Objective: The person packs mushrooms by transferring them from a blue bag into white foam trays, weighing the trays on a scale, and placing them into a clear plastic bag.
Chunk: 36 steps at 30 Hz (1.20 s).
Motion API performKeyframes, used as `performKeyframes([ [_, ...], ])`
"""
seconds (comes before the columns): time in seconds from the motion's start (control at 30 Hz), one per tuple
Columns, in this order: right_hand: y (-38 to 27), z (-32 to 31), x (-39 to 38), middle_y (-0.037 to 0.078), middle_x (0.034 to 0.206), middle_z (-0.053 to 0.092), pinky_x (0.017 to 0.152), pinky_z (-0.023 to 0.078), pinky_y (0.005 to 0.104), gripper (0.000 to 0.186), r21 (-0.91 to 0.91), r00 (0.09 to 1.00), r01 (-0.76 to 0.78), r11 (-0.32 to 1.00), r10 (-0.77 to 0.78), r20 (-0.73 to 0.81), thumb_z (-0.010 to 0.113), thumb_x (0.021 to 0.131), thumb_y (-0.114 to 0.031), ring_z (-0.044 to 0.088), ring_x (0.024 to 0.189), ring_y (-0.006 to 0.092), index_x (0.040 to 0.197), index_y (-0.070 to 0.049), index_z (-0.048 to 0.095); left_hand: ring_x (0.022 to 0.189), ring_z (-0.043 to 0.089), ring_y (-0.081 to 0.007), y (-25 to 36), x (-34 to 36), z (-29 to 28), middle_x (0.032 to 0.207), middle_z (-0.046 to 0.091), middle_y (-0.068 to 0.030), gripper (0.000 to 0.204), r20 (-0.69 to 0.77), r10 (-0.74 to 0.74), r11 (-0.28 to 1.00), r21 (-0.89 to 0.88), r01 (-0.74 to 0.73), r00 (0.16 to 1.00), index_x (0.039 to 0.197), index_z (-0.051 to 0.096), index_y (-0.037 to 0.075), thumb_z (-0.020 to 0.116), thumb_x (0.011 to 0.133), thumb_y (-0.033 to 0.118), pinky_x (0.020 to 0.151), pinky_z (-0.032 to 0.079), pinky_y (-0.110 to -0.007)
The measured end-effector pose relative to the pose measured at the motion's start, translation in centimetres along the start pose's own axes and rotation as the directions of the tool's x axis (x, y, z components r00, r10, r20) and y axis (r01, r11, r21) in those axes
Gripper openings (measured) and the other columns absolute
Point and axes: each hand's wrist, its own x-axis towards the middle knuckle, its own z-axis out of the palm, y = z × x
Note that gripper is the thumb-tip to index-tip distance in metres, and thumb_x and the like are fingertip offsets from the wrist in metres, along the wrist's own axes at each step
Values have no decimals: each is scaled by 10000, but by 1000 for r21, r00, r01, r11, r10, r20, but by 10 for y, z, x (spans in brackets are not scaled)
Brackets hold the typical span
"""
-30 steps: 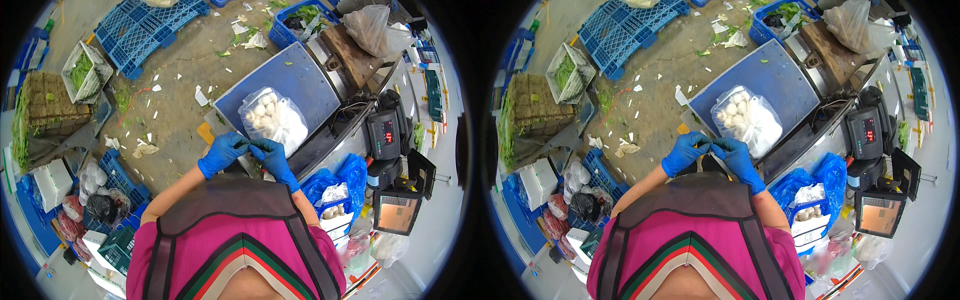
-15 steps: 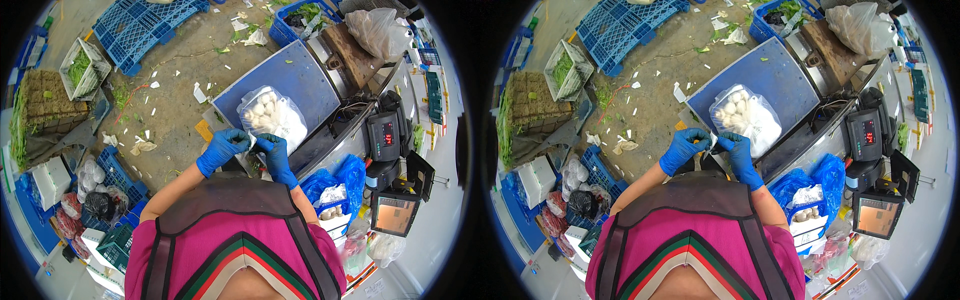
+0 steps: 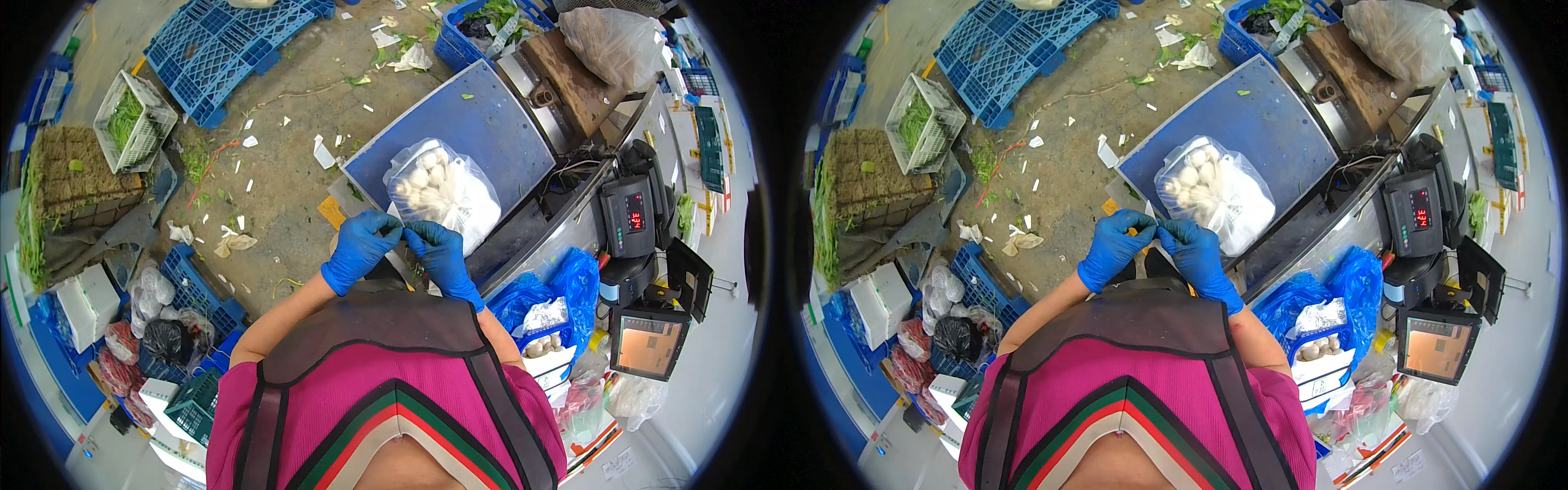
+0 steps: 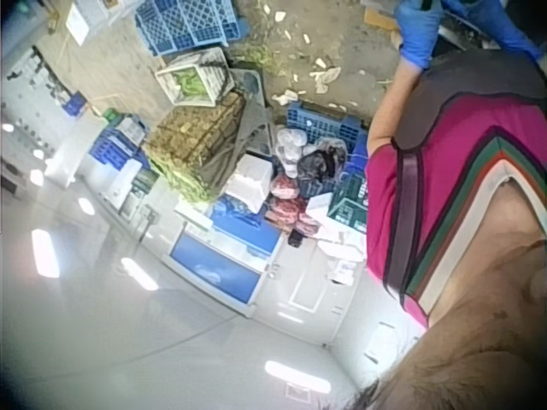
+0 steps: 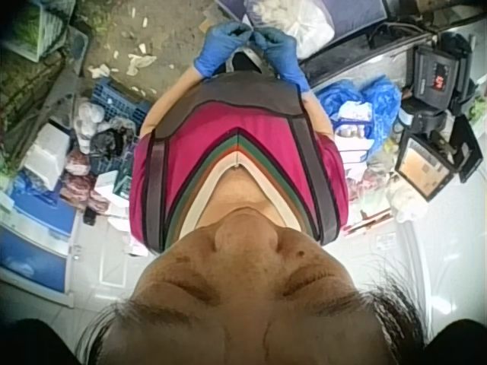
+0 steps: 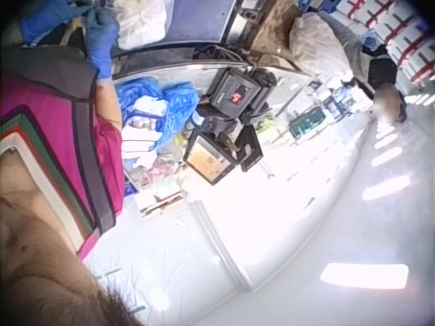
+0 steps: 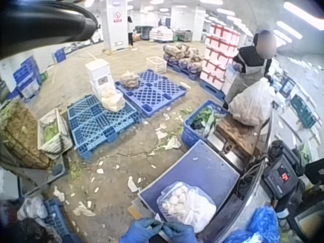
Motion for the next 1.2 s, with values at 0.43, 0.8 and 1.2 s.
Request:
performKeyframes([
  [0.43, 54, -4, 18, 82, 706, 588, 604, 445, 259, 146, 708, 836, -465, 532, 526, 155, 534, 728, -104, 558, 617, 184, 794, 12, 592, 652, 545, -118, -25, 4, -2, 686, 571, -54, 68, 163, -319, 768, -533, 355, 934, 723, 578, -36, 542, 711, 21, 618, 438, -244],
  [0.8, 18, -74, 87, 99, 853, 595, 701, 438, 305, 144, -556, 675, 397, 730, -643, -362, 557, 714, 5, 562, 753, 203, 855, -19, 580, 711, 527, -190, -131, -92, -122, 742, 573, -60, 76, -192, -538, 250, -966, -62, 821, 795, 541, 65, 513, 760, 126, 778, 398, -358],
  [1.2, 80, -41, 101, 82, 1196, 476, 975, 247, 426, 292, -750, 813, 529, 397, -490, 315, 564, 737, -213, 355, 1167, 318, 1027, -182, 588, 660, 503, -185, -168, -134, -99, 659, 530, -52, 65, -6, -697, 255, -937, 240, 717, 708, 526, 81, 515, 748, 131, 744, 416, -344],
])
